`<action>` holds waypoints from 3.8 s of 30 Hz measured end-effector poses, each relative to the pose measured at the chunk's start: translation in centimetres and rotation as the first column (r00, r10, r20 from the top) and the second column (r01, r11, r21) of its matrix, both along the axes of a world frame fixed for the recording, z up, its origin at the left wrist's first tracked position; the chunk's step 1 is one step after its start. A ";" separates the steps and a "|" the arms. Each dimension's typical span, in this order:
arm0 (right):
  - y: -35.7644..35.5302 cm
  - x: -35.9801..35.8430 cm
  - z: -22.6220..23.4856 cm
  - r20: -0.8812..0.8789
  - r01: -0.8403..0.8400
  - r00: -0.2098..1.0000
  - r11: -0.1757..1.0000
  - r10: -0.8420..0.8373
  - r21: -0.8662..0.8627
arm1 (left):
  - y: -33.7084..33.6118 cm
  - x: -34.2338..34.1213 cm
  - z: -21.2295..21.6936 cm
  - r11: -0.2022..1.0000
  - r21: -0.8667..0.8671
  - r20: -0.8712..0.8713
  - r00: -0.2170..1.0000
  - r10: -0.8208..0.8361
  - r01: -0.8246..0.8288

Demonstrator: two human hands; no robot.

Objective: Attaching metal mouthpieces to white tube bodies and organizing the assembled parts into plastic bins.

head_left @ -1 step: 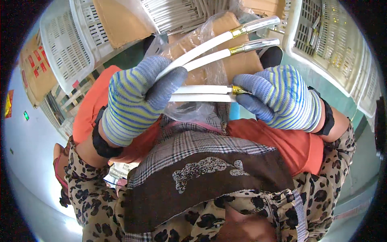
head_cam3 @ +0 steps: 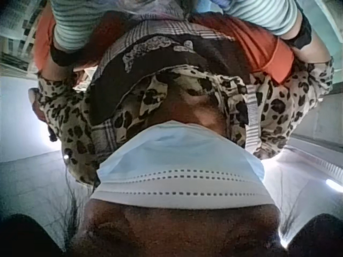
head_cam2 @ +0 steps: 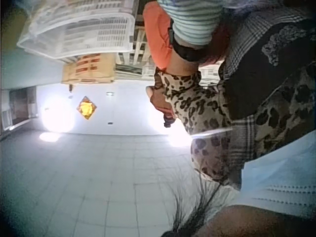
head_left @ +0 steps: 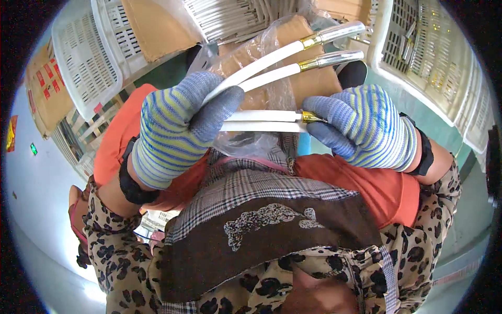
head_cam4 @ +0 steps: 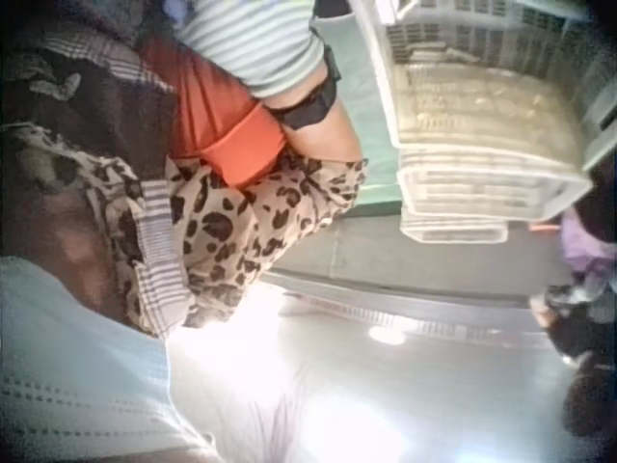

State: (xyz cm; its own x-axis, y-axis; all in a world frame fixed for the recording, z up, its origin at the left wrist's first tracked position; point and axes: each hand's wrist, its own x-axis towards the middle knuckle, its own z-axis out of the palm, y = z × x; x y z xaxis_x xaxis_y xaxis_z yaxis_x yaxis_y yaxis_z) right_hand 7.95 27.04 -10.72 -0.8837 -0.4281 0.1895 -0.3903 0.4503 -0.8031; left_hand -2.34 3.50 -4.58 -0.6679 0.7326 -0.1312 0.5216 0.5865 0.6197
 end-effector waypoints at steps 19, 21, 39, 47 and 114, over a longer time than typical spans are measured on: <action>0.9 0.9 1.0 -0.083 -0.053 0.993 0.932 0.089 0.359 | -0.6 1.7 -0.6 0.991 -0.121 0.491 0.871 0.014 0.052; 0.9 1.3 1.3 -0.080 -0.038 0.994 0.926 0.074 0.376 | -0.7 1.9 -0.8 0.994 -0.100 0.481 0.877 0.004 0.050; 2.1 0.4 1.4 -0.117 0.037 0.993 0.904 0.015 0.427 | -0.3 1.7 -2.3 0.992 0.044 0.519 0.851 0.077 -0.117; 0.0 -0.5 1.0 -0.285 0.098 0.956 0.840 0.069 0.534 | -1.4 1.2 -2.2 0.997 0.010 0.496 0.866 0.067 -0.082; -8.8 7.0 18.8 0.313 0.027 0.940 0.942 -0.138 0.334 | -4.2 5.0 9.5 0.730 -0.074 -0.504 0.606 -0.615 0.680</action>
State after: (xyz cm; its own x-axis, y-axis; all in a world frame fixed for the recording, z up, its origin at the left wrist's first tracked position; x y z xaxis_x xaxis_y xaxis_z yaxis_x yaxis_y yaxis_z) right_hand 14.92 18.26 8.06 -0.9065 -0.3392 -0.2514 -0.0806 0.7234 -0.6857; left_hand 2.70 -0.66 4.92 0.0389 0.9848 0.1695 0.9708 -0.0774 0.2271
